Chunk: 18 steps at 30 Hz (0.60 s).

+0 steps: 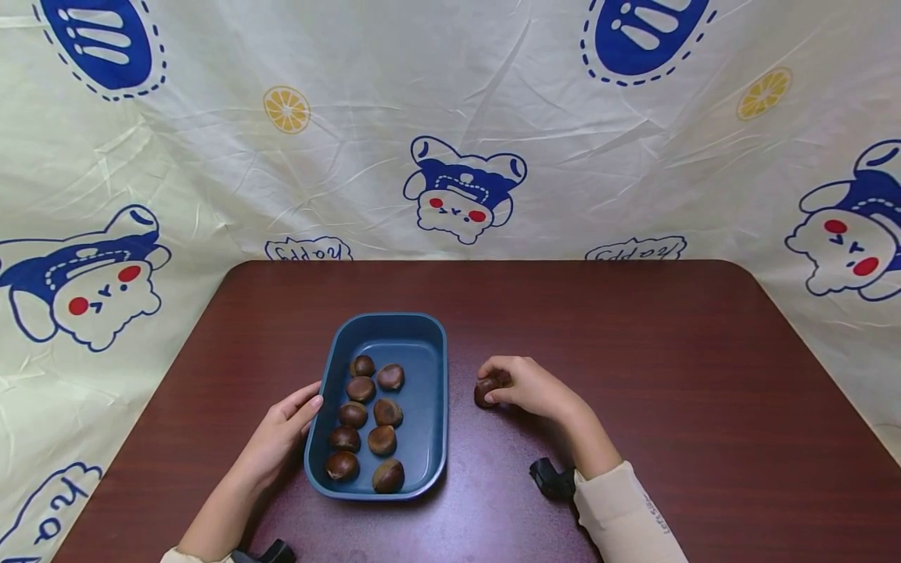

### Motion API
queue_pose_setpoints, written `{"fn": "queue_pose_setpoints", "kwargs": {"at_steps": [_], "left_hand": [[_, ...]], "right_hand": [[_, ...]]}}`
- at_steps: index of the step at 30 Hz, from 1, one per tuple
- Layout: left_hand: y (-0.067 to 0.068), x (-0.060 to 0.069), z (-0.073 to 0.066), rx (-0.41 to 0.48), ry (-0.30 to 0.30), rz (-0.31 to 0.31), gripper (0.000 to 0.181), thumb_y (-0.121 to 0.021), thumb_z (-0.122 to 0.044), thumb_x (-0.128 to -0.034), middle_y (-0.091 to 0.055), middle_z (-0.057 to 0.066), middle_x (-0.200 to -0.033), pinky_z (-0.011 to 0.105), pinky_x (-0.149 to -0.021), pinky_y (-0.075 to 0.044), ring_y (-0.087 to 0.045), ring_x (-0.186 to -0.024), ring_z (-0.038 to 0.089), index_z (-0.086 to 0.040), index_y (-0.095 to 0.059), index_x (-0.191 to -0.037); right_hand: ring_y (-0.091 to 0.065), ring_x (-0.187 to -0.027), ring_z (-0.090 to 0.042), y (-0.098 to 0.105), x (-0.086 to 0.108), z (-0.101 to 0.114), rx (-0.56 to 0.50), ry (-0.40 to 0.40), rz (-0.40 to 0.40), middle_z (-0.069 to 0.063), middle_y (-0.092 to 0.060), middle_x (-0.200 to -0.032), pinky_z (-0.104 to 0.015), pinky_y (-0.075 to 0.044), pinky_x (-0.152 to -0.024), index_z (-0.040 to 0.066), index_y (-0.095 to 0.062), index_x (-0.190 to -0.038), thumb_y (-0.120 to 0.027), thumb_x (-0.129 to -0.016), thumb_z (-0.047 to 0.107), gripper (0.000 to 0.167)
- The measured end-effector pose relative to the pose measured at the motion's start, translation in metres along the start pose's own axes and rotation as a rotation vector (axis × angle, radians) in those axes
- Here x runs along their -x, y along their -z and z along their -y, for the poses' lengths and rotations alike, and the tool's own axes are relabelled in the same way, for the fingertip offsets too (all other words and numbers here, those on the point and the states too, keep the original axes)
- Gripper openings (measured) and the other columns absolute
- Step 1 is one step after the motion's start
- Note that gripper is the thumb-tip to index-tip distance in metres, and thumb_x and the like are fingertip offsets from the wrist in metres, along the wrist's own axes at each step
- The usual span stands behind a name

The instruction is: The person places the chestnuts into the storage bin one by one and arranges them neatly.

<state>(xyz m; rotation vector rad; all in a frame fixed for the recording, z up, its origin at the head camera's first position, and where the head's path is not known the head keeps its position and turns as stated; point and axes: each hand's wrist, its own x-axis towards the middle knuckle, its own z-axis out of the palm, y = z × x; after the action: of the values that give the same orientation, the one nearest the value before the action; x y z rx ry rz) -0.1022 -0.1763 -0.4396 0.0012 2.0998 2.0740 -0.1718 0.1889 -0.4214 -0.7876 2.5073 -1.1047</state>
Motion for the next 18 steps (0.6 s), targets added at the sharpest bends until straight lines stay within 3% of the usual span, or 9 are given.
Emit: {"fn": "queue_pose_setpoints", "kwargs": {"at_steps": [8, 18], "left_hand": [[0.0001, -0.0003, -0.0004, 0.003, 0.000, 0.006, 0.043, -0.051, -0.022, -0.0923, -0.052, 0.017, -0.121, 0.037, -0.089, -0.042, -0.053, -0.104, 0.028, -0.001, -0.045, -0.129], [0.0002, -0.0002, 0.0003, 0.010, 0.002, 0.007, 0.043, -0.051, -0.022, -0.0924, -0.052, 0.017, -0.122, 0.037, -0.090, -0.041, -0.053, -0.105, 0.028, -0.001, -0.045, -0.129]], "right_hand": [[-0.057, -0.092, -0.020, 0.0030, -0.0006, 0.0022, -0.051, -0.002, -0.060, -0.003, -0.060, -0.097, -0.029, -0.048, -0.074, 0.007, -0.059, -0.101, -0.067, -0.080, 0.007, 0.023], [-0.057, -0.089, -0.018, 0.0044, -0.0036, 0.0084, -0.061, 0.054, -0.229, -0.002, -0.060, -0.096, -0.039, -0.048, -0.079, 0.008, -0.059, -0.104, -0.068, -0.080, 0.011, 0.025]]}}
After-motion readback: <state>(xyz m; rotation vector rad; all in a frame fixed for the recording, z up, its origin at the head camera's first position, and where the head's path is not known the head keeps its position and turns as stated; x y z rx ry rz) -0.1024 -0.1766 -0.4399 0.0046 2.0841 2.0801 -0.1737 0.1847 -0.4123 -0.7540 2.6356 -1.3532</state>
